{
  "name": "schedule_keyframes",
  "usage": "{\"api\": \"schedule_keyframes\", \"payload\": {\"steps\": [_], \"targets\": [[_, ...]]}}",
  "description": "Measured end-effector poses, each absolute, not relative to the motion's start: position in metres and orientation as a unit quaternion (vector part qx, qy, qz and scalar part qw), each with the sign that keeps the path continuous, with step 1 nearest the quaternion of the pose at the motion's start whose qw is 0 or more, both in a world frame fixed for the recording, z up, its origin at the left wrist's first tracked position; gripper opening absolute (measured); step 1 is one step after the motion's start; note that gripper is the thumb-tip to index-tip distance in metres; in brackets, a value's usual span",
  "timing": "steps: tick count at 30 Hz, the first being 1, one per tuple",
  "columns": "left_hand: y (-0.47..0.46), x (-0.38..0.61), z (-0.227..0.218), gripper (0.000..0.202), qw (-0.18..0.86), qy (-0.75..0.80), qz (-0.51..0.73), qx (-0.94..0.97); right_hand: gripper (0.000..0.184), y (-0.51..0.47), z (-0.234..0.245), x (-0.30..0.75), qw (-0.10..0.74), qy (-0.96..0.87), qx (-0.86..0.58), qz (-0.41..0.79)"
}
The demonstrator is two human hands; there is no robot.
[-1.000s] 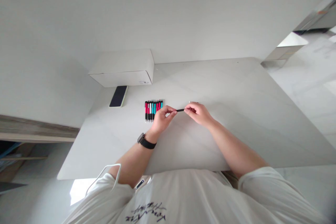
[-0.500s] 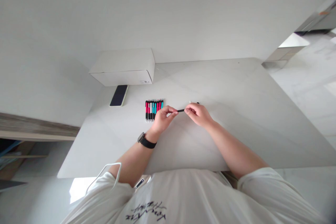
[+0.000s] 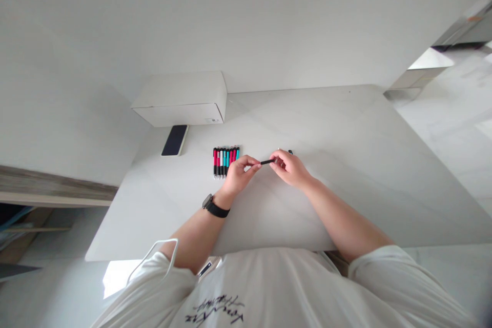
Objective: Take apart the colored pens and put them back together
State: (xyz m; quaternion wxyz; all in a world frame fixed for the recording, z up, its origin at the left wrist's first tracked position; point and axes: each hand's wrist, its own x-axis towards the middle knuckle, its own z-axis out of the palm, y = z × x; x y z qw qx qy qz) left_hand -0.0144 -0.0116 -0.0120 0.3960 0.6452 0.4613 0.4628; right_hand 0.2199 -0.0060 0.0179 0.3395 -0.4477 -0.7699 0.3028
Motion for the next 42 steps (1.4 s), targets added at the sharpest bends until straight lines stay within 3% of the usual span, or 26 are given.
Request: {"api": "schedule_keyframes", "payload": {"steps": [3,6,14,21,25,32,37,42], "targets": [[-0.012,-0.014,-0.012,0.023,0.392,0.464,0.464,0.645,0.029,-0.006,0.018,0.22,0.35,-0.764,-0.447,0.306],[-0.012,-0.014,-0.011,0.024,0.388,0.459,0.463,0.651,0.02,-0.005,0.019,0.22,0.326,-0.774,-0.447,0.308],[-0.013,-0.013,-0.008,0.023,0.387,0.461,0.457,0.655,0.026,-0.004,0.015,0.22,0.328,-0.765,-0.456,0.316],[-0.013,-0.012,-0.006,0.026,0.382,0.476,0.449,0.653,0.013,-0.005,0.014,0.219,0.331,-0.776,-0.453,0.288],[-0.013,-0.012,-0.005,0.025,0.384,0.472,0.451,0.653,0.025,-0.006,0.011,0.217,0.337,-0.766,-0.457,0.3],[-0.013,-0.011,-0.006,0.023,0.381,0.478,0.446,0.654,0.017,-0.004,0.006,0.215,0.301,-0.801,-0.446,0.263],[-0.011,-0.015,-0.005,0.016,0.313,0.523,0.44,0.66,0.025,-0.009,0.003,0.213,0.206,-0.858,-0.43,0.189],[-0.007,-0.023,0.0,0.01,0.183,0.523,0.378,0.742,0.025,-0.017,0.007,0.207,0.168,-0.883,-0.386,0.211]]}}
